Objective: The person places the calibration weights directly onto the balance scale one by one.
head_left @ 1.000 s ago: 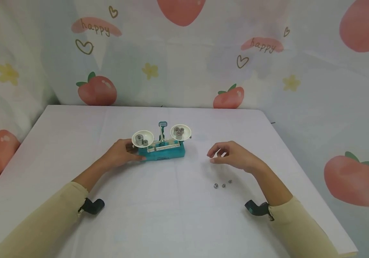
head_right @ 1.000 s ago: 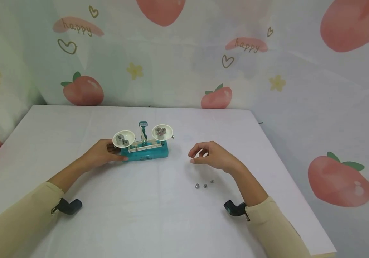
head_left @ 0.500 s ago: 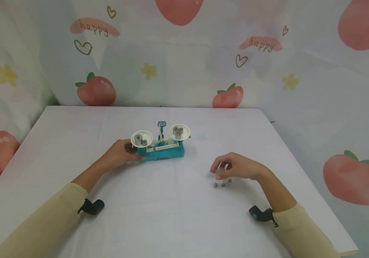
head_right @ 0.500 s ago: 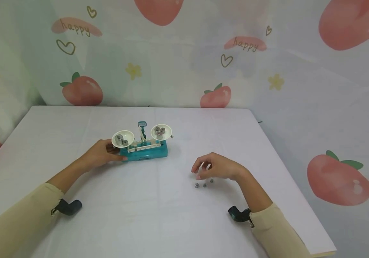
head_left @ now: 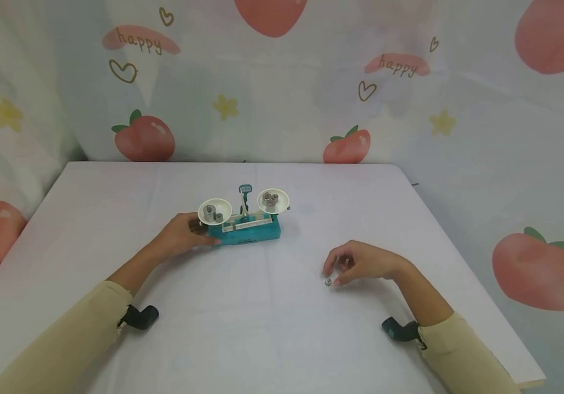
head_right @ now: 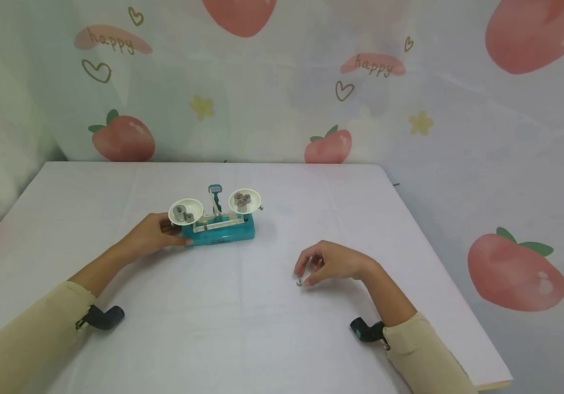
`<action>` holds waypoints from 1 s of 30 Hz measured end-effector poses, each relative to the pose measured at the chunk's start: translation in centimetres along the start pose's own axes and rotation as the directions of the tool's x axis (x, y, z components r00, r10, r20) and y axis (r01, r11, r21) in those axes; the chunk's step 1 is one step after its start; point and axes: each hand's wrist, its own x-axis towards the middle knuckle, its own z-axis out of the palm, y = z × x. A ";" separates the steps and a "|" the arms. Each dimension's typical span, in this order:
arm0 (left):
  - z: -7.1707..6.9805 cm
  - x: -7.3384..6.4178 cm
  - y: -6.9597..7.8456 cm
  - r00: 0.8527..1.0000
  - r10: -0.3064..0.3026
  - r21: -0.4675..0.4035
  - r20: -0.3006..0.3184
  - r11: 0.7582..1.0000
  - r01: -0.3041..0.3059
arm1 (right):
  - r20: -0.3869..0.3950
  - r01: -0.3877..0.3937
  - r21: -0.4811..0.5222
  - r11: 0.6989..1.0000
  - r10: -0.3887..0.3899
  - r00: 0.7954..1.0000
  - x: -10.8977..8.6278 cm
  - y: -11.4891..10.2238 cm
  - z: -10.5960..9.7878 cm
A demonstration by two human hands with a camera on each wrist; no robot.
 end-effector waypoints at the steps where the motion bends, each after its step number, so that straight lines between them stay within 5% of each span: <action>1: 0.0 0.0 -0.1 1.000 -0.002 0.000 -0.001 1.000 0.002 | 0.003 0.003 -0.006 1.000 -0.003 1.000 0.1 0.0 0.1; 13: 0.0 0.1 -0.1 1.000 0.008 -0.003 -0.008 1.000 -0.008 | -0.024 -0.031 -0.091 0.995 0.029 0.999 0.5 0.3 0.5; 30: 0.0 0.0 -0.1 1.000 0.009 -0.008 -0.006 1.000 -0.009 | -0.046 -0.002 -0.072 0.997 -0.002 0.999 0.6 0.2 0.9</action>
